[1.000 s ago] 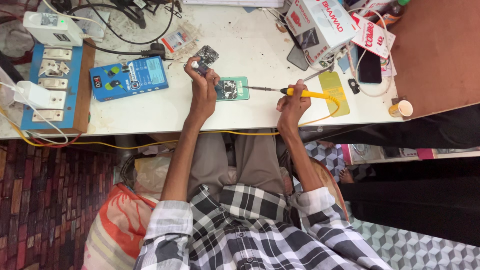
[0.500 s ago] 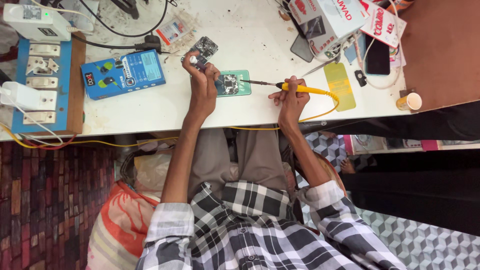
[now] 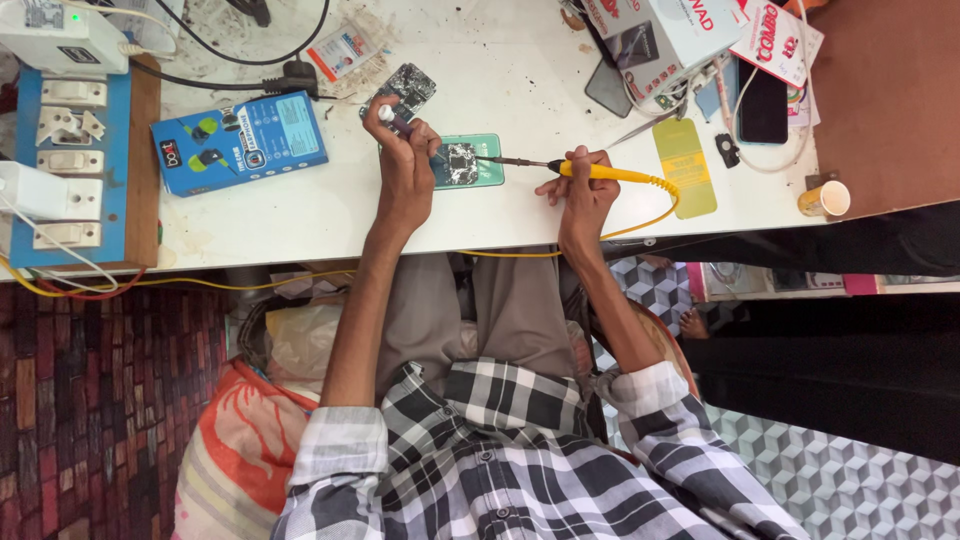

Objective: The person uses a soldering iron and solder wire to apply solder to joints on a small circuit board. They hold the board steady with one hand while applying heat and solder with the other, working on multiple points across the board.

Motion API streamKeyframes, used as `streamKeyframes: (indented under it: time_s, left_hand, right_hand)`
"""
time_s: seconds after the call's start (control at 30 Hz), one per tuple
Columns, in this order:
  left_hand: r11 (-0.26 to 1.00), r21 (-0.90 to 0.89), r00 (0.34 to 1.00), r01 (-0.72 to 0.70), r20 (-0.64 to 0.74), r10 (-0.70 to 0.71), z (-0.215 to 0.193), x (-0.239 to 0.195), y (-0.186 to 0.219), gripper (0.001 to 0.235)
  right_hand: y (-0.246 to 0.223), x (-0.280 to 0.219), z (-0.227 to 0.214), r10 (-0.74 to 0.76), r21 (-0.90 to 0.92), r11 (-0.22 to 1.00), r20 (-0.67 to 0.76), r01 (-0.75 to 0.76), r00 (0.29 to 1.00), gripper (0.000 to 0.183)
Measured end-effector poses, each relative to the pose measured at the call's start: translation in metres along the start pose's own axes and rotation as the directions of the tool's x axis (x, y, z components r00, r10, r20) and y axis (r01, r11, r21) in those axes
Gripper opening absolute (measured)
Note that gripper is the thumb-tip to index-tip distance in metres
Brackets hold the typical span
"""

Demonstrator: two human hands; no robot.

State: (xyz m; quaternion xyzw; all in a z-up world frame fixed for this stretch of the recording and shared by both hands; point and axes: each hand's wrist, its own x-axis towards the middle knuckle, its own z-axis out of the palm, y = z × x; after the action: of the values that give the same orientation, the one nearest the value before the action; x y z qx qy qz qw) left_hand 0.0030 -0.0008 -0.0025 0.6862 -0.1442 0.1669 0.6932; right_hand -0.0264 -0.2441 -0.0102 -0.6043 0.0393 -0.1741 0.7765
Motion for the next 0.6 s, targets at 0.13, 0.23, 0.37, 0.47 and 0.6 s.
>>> streamKeyframes:
  time_s: [0.13, 0.23, 0.37, 0.47, 0.6]
  left_hand:
    - [1.000, 0.010, 1.000, -0.004, 0.001, 0.004, -0.0016, -0.0012, -0.0011, 0.031]
    - [1.000, 0.007, 1.000, -0.004, -0.001, 0.004, -0.0010, -0.0017, -0.0009, 0.032]
    - [1.000, 0.011, 1.000, -0.005, -0.004, 0.005, -0.0004, -0.0019, 0.0003, 0.031]
    - [1.000, -0.005, 1.000, -0.011, -0.002, 0.011, -0.0008, -0.0017, -0.0001, 0.031]
    - [1.000, 0.008, 1.000, -0.018, 0.000, 0.018, -0.0011, -0.0018, -0.0007, 0.031]
  right_hand:
    - [0.0022, -0.0010, -0.0016, -0.015, -0.016, 1.000, -0.007, 0.015, 1.000, 0.033]
    - [0.0023, -0.0006, -0.0024, -0.014, -0.009, 1.000, -0.013, 0.014, 1.000, 0.033]
    - [0.0009, -0.0011, -0.0011, -0.015, -0.014, 1.000, -0.010, 0.015, 1.000, 0.033]
    - [0.0005, -0.0020, 0.0004, -0.012, -0.023, 1.000, -0.026, 0.011, 1.000, 0.034]
    - [-0.0006, -0.0026, 0.0011, -0.012, -0.009, 1.000, -0.029, 0.012, 1.000, 0.034]
